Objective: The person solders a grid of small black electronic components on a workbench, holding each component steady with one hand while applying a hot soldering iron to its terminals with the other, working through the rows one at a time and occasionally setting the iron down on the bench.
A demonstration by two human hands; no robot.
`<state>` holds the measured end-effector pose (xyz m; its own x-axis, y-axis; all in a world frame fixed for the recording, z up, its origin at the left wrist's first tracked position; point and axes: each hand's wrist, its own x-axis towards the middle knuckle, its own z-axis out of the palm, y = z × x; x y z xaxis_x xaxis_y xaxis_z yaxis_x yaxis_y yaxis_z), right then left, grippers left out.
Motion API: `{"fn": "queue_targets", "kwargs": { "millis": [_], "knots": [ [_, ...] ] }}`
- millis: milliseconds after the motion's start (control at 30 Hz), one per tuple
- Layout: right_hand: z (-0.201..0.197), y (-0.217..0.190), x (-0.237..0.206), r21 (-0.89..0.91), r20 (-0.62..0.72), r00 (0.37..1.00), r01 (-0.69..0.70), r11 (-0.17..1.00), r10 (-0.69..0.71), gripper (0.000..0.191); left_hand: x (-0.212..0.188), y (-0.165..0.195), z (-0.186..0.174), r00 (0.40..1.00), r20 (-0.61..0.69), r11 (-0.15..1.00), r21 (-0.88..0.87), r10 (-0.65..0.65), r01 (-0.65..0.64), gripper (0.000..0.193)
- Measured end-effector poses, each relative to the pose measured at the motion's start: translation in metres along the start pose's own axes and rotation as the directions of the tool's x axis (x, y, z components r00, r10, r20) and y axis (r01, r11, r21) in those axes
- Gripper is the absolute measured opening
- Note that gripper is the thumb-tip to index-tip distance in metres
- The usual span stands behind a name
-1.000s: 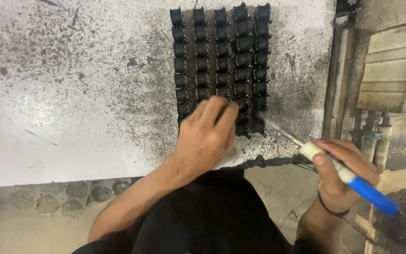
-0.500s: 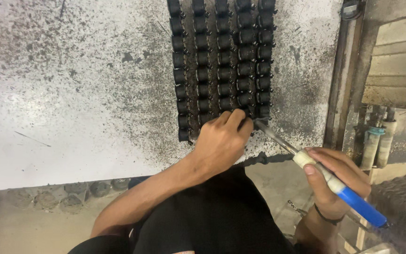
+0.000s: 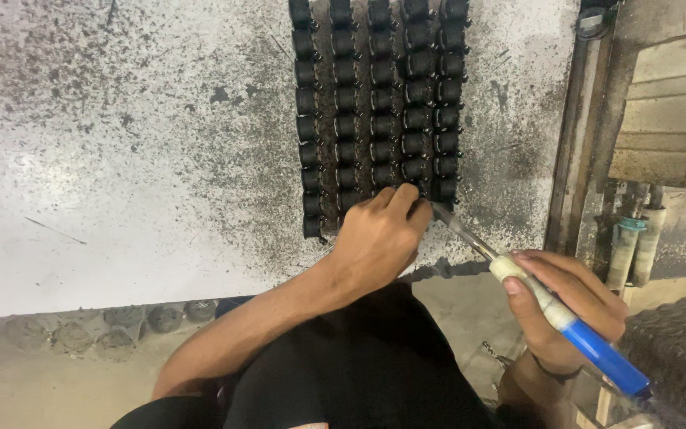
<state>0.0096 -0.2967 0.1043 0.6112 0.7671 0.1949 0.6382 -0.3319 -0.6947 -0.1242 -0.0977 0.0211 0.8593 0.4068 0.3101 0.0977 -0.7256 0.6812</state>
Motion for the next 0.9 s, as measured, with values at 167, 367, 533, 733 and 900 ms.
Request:
{"fn": "queue_targets", "kwargs": {
  "millis": [167,367,533,733,900],
  "knots": [
    [-0.003,-0.004,0.003,-0.014,0.03,1.0,0.009,1.0,-0.008,0.026,0.0,-0.002,0.002,1.0,-0.001,1.0,0.001,-0.008,0.008,0.027],
    [-0.004,-0.007,0.006,-0.02,0.043,0.999,0.017,1.0,-0.016,0.027,0.0,-0.001,0.003,1.0,0.019,1.0,0.012,-0.012,0.012,0.028],
    [-0.003,-0.004,0.008,0.01,0.036,0.998,0.047,0.999,-0.048,0.026,0.003,0.001,0.005,1.0,0.013,1.0,0.028,-0.011,0.01,0.029],
    [-0.014,0.005,0.006,0.081,-0.009,0.999,0.054,0.995,-0.054,0.029,-0.002,0.002,-0.003,0.996,-0.09,0.999,0.015,-0.026,0.028,0.027],
    [-0.008,0.018,-0.01,0.214,-0.18,0.983,0.011,0.977,0.029,0.03,0.005,-0.002,-0.004,0.997,-0.073,0.997,0.071,0.007,-0.001,0.029]
  ]
}}
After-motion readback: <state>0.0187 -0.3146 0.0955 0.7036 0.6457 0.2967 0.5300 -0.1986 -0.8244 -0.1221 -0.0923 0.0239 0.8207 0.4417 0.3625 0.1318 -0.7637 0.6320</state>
